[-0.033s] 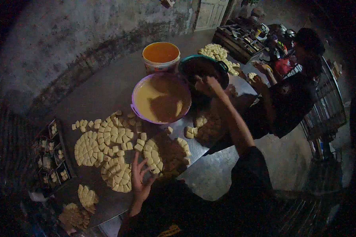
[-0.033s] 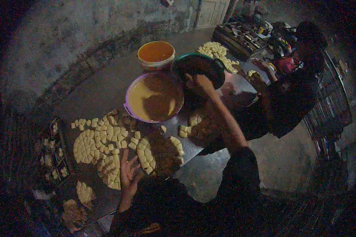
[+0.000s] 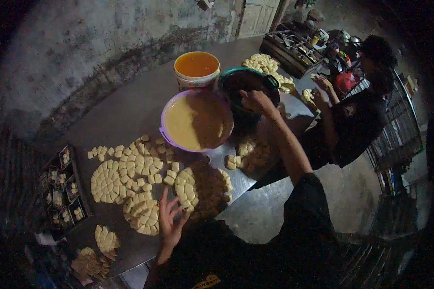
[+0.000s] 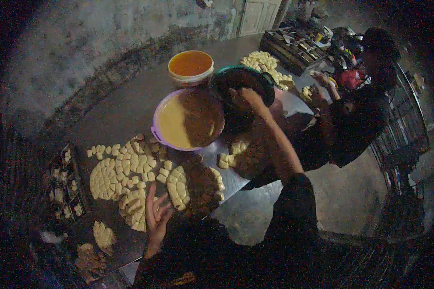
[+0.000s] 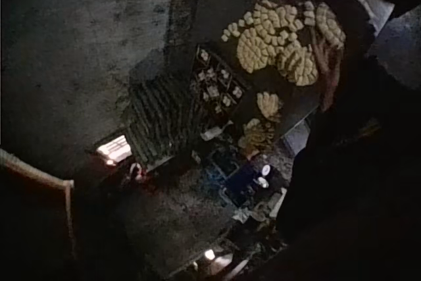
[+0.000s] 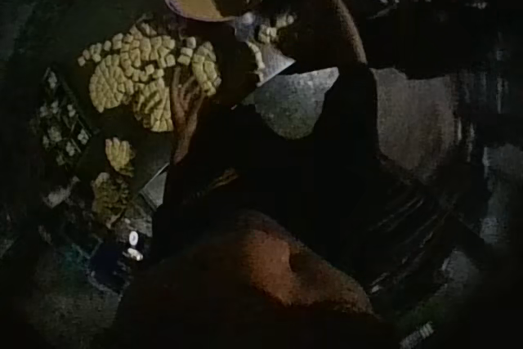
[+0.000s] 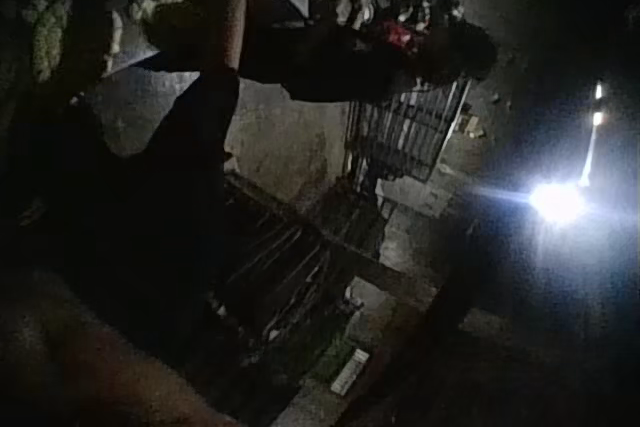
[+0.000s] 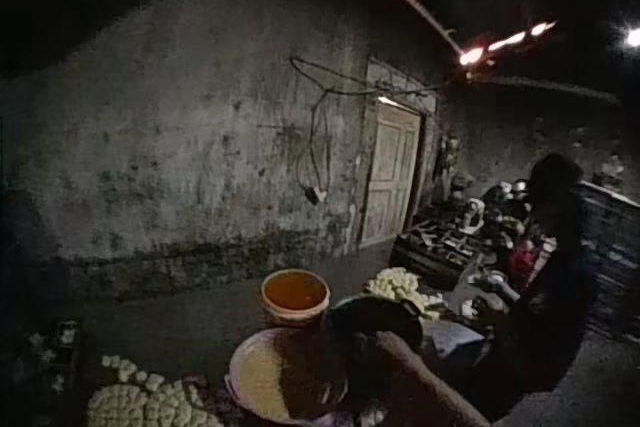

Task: The person shapes pieces of dough into small rolls by hand, placing them onto trays and arranging them on the work table.

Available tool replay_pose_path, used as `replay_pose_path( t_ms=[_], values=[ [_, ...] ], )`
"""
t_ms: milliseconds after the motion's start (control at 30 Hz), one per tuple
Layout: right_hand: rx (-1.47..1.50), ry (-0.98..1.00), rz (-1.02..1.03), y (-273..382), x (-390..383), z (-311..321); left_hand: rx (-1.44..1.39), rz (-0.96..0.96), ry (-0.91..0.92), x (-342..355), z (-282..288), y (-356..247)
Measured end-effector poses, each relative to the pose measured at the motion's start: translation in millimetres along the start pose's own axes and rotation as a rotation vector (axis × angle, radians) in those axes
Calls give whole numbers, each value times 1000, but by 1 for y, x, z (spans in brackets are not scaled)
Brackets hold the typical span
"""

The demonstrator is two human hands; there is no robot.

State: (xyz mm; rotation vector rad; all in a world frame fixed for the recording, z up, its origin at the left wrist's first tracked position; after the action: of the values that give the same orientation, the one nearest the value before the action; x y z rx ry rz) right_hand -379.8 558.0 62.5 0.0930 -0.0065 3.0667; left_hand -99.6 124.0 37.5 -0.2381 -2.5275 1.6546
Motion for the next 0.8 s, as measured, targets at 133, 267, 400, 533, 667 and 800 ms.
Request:
replay_pose_path(
  t_ms=[133, 267, 400, 533, 667, 800],
  values=[
    [-205, 107, 159, -29, 42, -32, 12, 94, -189, -24, 24, 0],
    [-184, 222, 180, -26, 49, -57, -46, 103, -309, -43, 54, 10],
    [-235, 173, 276, -16, 50, -57, -53, 111, -388, -60, 67, 13],
    [-142, 138, 312, -27, 50, -77, -86, 147, -351, -54, 61, 16],
    [-199, 46, 393, -36, 50, -100, -58, 144, -293, -45, 34, -4],
    [-369, -69, 525, -57, 55, -112, -70, 137, -198, -35, 16, -18]
  ],
)
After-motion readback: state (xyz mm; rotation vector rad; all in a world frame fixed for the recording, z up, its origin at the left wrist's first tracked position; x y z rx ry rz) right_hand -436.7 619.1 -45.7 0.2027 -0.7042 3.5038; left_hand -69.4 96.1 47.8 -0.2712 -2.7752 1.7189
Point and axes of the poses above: each hand's wrist, its own x-axis towards the middle knuckle, its own z-axis out of the back of the hand, y = z × x, the point moved 2 cm from there along x, towards the middle knuckle, and after that the axes turned 14 degrees about -x, right-handed, at the moved point
